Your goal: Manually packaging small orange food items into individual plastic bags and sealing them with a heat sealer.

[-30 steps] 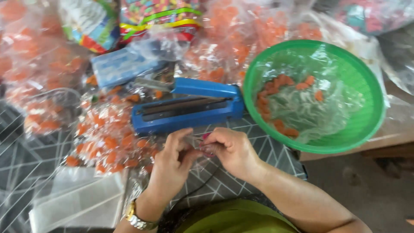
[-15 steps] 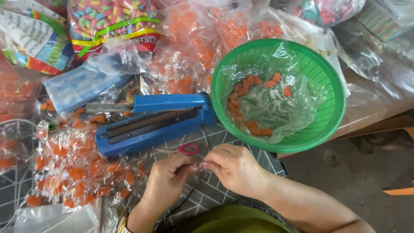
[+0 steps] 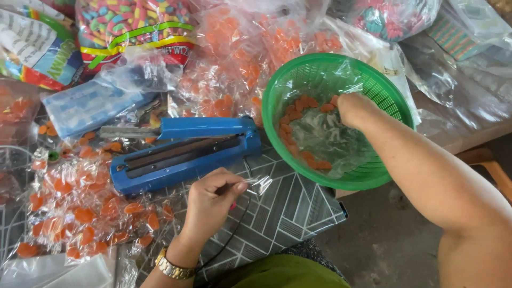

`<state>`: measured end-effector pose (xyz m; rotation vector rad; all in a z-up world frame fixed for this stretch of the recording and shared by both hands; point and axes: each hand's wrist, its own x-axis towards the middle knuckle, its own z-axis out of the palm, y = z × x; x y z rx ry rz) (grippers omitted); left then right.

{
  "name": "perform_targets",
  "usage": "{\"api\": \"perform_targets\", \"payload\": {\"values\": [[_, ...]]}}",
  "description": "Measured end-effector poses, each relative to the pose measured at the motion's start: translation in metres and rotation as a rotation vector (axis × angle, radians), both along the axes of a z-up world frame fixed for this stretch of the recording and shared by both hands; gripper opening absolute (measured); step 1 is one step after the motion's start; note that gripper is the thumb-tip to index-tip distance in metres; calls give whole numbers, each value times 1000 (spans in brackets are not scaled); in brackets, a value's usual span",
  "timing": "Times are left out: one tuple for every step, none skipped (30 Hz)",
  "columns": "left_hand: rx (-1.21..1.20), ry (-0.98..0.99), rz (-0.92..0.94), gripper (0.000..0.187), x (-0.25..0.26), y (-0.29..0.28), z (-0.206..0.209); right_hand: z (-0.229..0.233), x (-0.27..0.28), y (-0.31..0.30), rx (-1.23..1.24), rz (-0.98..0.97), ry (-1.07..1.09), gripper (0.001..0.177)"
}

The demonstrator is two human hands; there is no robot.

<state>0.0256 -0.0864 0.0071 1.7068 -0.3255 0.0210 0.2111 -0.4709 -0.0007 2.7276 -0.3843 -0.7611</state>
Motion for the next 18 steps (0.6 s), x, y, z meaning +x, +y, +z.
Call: {"api": "perform_targets", "payload": {"values": [[49,-59,11,9,0,0,1,-7,3,0,1,-21,26,31],[53,-56,26,9,0,1,-2,-1,-7,-2,4,-6,29,31],[30,-90,75,9,0,2,-4,4,-16,-4,73,93,-123,25],[6,-129,119,10,3,2,-6,11,-25,-9,142,187,-279,27],[8,-130,129,10,0,3,-5,35,-37,10,145,197,-280,27],[2,-135,143,8,-1,5,-2,60,-49,28,350,228,-377,25],[-4,-141,157,8,-1,6,0,85,-62,45,556,258,-472,24],[-3,-142,165,8,-2,7,0,96,-78,64,559,266,-471,24],[-10,-143,173,11,-2,8,0,107,-95,82,703,346,-495,22],[-19,-140,178,13,-3,8,-1,117,-113,100,846,421,-514,20],[-19,-137,185,13,-5,9,1,128,-126,123,848,426,-509,20],[-52,-107,181,14,-6,9,2,140,-139,146,1064,534,-542,18],[-86,-77,177,16,-8,10,4,151,-153,169,1281,641,-573,18],[-84,-77,182,16,-10,10,4,146,-156,176,1284,644,-570,18],[-93,-82,187,16,-13,10,6,141,-158,183,1311,648,-524,16],[-100,-87,194,16,-14,11,8,137,-159,190,1340,653,-476,15],[-98,-87,202,16,-15,12,8,132,-156,192,1345,659,-472,15],[-113,-79,194,17,-17,14,7,126,-153,194,1307,705,-481,12]]}}
